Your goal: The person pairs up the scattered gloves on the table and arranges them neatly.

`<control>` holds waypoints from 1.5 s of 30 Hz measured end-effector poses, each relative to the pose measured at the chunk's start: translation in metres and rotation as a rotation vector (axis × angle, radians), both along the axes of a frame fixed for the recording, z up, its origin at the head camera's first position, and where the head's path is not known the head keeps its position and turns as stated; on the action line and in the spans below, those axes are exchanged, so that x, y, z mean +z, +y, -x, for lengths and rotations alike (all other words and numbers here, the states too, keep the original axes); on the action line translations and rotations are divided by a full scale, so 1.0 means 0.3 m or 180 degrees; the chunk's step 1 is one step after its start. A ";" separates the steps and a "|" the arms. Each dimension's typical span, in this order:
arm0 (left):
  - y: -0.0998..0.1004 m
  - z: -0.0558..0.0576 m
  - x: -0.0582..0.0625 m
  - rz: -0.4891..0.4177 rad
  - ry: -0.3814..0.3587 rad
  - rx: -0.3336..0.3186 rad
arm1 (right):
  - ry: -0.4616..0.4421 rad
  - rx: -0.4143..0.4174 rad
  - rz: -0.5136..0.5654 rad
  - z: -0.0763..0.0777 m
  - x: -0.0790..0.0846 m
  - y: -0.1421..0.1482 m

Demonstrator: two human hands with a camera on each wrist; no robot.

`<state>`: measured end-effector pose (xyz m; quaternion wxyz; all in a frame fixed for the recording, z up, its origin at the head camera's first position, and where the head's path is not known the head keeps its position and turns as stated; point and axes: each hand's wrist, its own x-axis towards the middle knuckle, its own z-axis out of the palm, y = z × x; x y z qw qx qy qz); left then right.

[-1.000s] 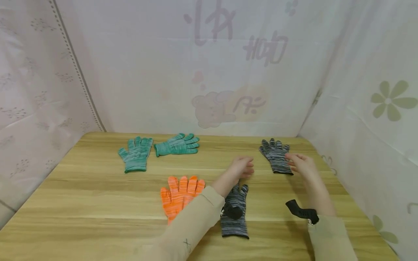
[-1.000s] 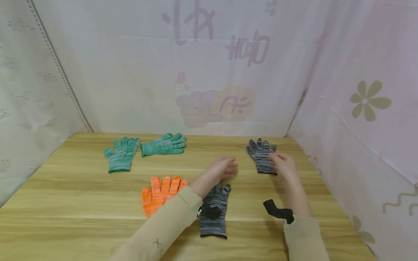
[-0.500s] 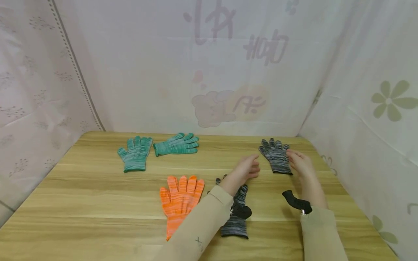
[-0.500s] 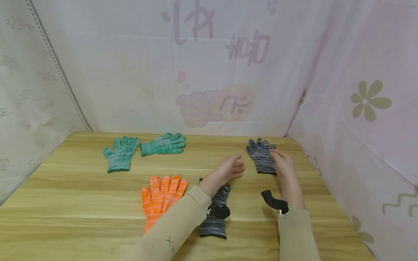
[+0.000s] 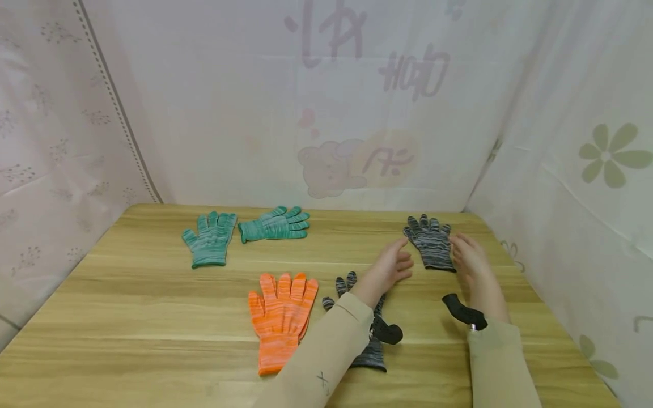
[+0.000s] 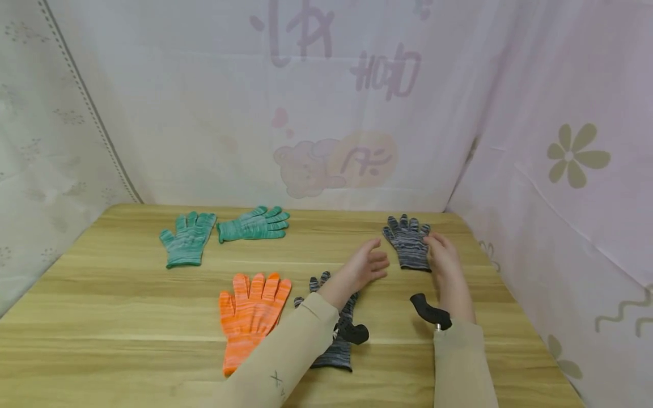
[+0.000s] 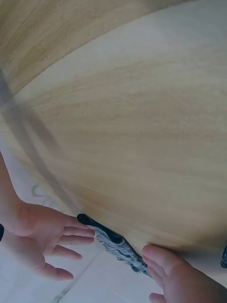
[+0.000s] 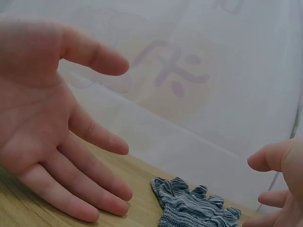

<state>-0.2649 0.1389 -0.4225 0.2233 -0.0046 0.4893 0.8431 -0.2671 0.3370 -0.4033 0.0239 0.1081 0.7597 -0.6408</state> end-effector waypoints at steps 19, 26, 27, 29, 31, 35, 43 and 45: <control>0.005 0.015 -0.025 -0.0419 -0.0156 -0.0249 | -0.0157 -0.0122 0.1083 -0.016 0.006 -0.002; 0.005 0.014 -0.030 -0.0475 -0.0181 -0.0245 | -0.0269 -0.0196 0.1370 -0.017 0.000 0.004; 0.005 0.015 -0.030 -0.0475 -0.0181 -0.0252 | -0.0291 -0.0203 0.1383 -0.018 0.000 0.004; 0.004 0.014 -0.029 -0.0476 -0.0173 -0.0262 | -0.0332 -0.0233 0.1429 -0.017 0.001 0.005; 0.003 0.013 -0.028 -0.0461 -0.0156 -0.0279 | -0.0380 -0.0251 0.1470 -0.017 0.003 0.004; 0.003 0.014 -0.029 -0.0395 -0.0136 -0.0276 | -0.0493 -0.0289 0.1501 -0.017 0.008 0.003; 0.006 0.017 -0.035 -0.0324 -0.0158 -0.0218 | -0.0633 -0.0301 0.1403 -0.017 0.009 0.008; 0.007 0.017 -0.035 -0.0303 -0.0180 -0.0221 | -0.0649 -0.0261 0.1316 -0.016 0.006 0.009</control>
